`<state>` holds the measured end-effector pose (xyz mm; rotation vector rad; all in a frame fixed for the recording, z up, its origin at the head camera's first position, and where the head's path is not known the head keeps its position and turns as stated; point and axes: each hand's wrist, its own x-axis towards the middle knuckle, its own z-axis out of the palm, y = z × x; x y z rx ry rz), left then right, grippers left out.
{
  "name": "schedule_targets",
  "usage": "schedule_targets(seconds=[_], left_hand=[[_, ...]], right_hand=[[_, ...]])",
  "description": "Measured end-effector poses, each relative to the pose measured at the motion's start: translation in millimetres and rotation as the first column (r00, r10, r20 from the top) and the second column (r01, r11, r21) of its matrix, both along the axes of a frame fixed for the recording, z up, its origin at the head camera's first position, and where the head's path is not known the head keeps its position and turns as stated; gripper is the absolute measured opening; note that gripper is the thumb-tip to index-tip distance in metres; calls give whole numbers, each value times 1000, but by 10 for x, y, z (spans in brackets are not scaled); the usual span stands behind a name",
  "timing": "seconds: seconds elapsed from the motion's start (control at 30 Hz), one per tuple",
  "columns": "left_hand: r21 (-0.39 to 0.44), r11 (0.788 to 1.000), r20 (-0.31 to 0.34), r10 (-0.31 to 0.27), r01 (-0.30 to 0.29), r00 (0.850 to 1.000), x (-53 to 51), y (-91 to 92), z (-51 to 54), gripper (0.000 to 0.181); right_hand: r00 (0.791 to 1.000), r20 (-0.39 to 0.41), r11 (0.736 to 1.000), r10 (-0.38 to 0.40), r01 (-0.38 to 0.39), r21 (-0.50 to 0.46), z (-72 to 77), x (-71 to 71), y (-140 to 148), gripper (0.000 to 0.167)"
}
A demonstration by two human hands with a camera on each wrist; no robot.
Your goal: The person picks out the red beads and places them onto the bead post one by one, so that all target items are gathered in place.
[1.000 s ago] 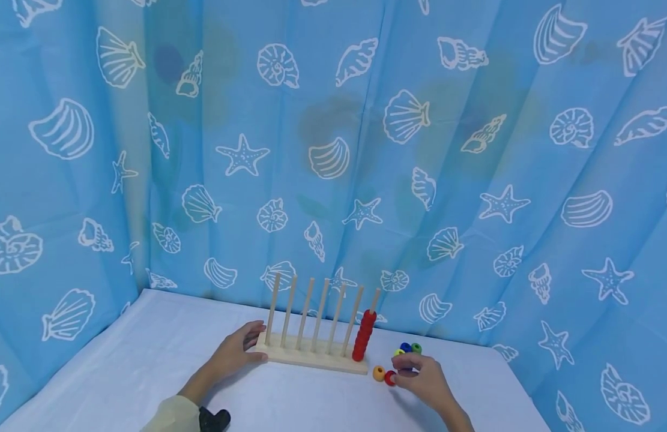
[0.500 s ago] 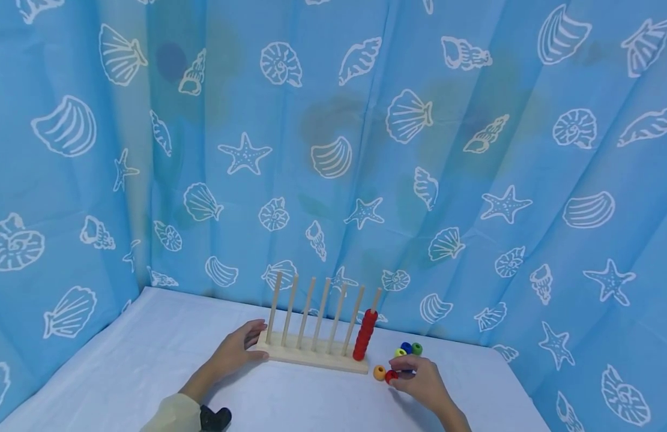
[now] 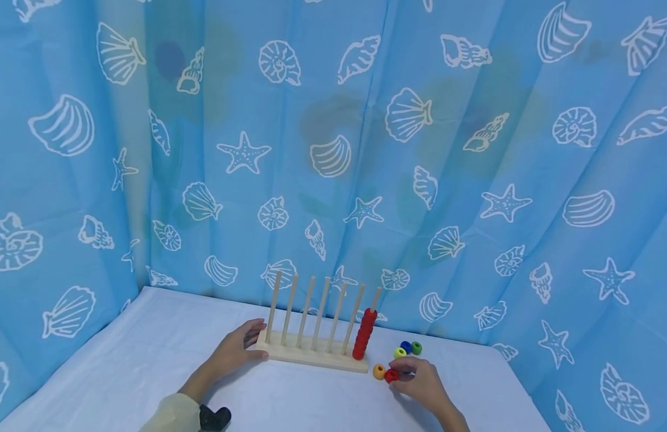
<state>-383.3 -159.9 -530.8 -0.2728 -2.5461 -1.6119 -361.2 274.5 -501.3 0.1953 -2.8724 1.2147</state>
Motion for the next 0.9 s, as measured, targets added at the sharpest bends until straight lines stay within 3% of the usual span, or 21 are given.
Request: schedule_targets(seconds=[0.67,0.9], left_hand=[[5,1000,19,0,0,1000,23,5,40,86],[3,1000,15,4,-5,1000,19,12,30,85]], right_hand=[[999,-39,999,38,-37,26,4,9,-12,30],[991,-132,1000,-13,11,-17,93,20,-55,31]])
